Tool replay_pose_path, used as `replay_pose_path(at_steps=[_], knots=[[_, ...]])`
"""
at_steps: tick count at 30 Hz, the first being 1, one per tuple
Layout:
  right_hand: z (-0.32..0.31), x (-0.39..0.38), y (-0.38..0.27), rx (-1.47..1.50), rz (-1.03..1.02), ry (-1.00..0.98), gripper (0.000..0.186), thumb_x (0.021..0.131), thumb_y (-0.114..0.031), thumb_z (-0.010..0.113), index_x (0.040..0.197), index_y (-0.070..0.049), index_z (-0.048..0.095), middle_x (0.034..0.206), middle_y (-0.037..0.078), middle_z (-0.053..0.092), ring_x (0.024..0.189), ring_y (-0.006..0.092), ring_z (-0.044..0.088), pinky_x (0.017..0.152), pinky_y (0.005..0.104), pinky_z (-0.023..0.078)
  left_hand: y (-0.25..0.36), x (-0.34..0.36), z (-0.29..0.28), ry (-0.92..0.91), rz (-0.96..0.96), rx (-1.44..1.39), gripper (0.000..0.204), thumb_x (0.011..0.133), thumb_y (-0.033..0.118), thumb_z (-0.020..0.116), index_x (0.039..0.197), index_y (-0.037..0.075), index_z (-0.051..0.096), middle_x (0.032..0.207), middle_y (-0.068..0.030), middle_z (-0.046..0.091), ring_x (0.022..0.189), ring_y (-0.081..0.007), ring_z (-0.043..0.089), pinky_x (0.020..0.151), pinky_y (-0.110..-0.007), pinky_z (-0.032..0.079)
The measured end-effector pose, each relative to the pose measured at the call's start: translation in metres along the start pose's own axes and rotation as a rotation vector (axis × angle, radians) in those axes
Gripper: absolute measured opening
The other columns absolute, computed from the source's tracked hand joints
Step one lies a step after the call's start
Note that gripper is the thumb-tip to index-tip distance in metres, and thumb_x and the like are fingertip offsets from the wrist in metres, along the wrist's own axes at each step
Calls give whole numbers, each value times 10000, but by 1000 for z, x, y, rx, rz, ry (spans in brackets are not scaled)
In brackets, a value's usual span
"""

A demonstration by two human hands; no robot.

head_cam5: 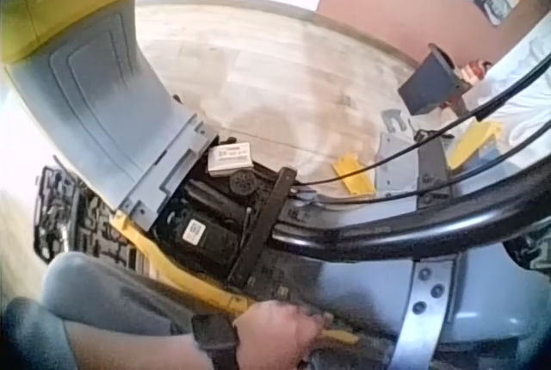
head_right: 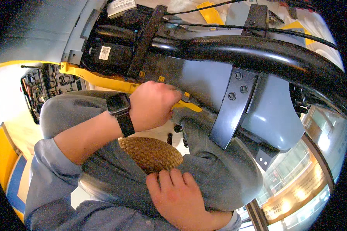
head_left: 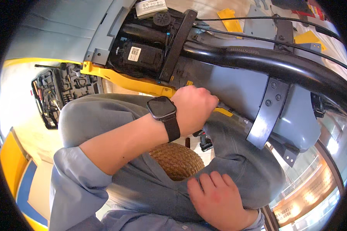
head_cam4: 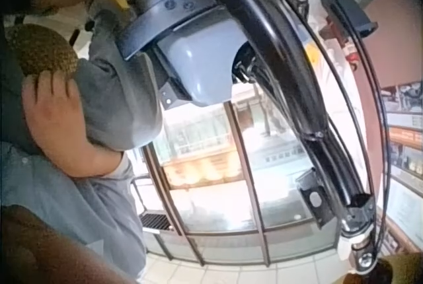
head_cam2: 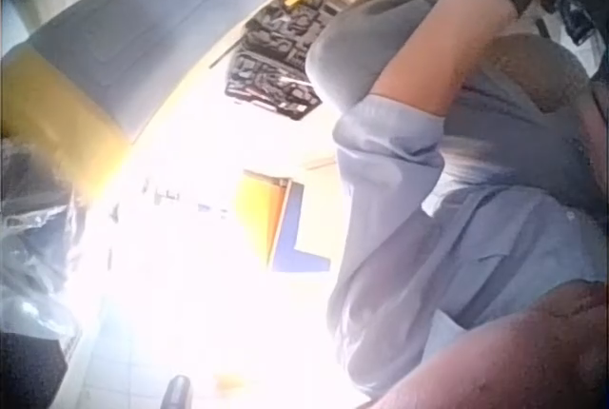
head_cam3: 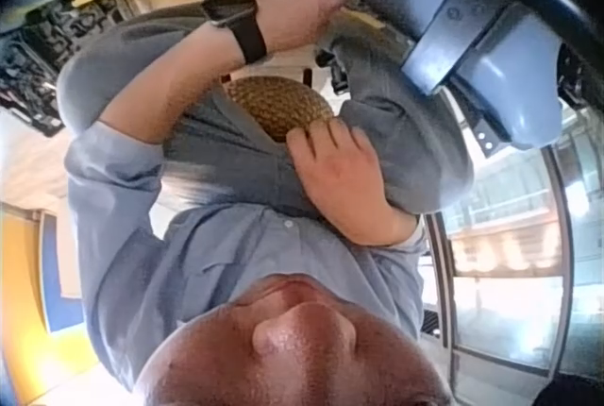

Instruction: Repairing the plastic body panels of a yellow electric scooter using an electric drill.

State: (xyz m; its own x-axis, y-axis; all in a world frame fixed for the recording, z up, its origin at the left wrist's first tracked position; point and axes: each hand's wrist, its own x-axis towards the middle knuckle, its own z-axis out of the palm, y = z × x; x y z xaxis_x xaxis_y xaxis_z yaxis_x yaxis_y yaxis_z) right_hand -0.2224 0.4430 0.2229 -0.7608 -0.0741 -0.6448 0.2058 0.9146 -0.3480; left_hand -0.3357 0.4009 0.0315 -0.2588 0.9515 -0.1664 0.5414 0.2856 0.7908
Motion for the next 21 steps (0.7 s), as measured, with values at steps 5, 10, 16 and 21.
replay_pose_path(at_steps=[5, 10, 16, 21], knots=[[1, -1, -3, 1, 2, 12, 127, 749, -154, 516, 865, -108, 536, 803, 49, 500, 802, 198, 525, 671, 311, 422, 8, -3, -7, 15, 13, -23, 208, 671, 170, 696, 790, 42, 585, 746, -122, 605, 711, -324, 627, 628, -420, 522], [1, -4, -2, -21, 4, -15, 157, 757, -155, 514, 901, -101, 546, 815, 49, 509, 813, 202, 525, 685, 314, 426, 12, -4, 5, 161, 90, -50, 203, 724, 213, 685, 796, 52, 583, 742, -110, 595, 710, -312, 625, 616, -417, 520], [18, -5, 16, -77, -2, -109, 90, 739, -170, 548, 796, -106, 523, 739, 31, 505, 759, 191, 544, 637, 310, 423, 11, 10, 16, 60, 66, 3, 178, 787, 234, 644, 836, 79, 570, 774, -114, 601, 732, -323, 627, 598, -423, 518], [15, -12, 20, 34, -30, -51, 176, 698, -139, 651, 789, -72, 516, 759, 67, 501, 742, 232, 524, 622, 343, 419, 16, 9, 15, 133, 159, -31, 184, 802, 236, 631, 881, 80, 576, 848, -125, 604, 773, -330, 625, 639, -431, 519]])
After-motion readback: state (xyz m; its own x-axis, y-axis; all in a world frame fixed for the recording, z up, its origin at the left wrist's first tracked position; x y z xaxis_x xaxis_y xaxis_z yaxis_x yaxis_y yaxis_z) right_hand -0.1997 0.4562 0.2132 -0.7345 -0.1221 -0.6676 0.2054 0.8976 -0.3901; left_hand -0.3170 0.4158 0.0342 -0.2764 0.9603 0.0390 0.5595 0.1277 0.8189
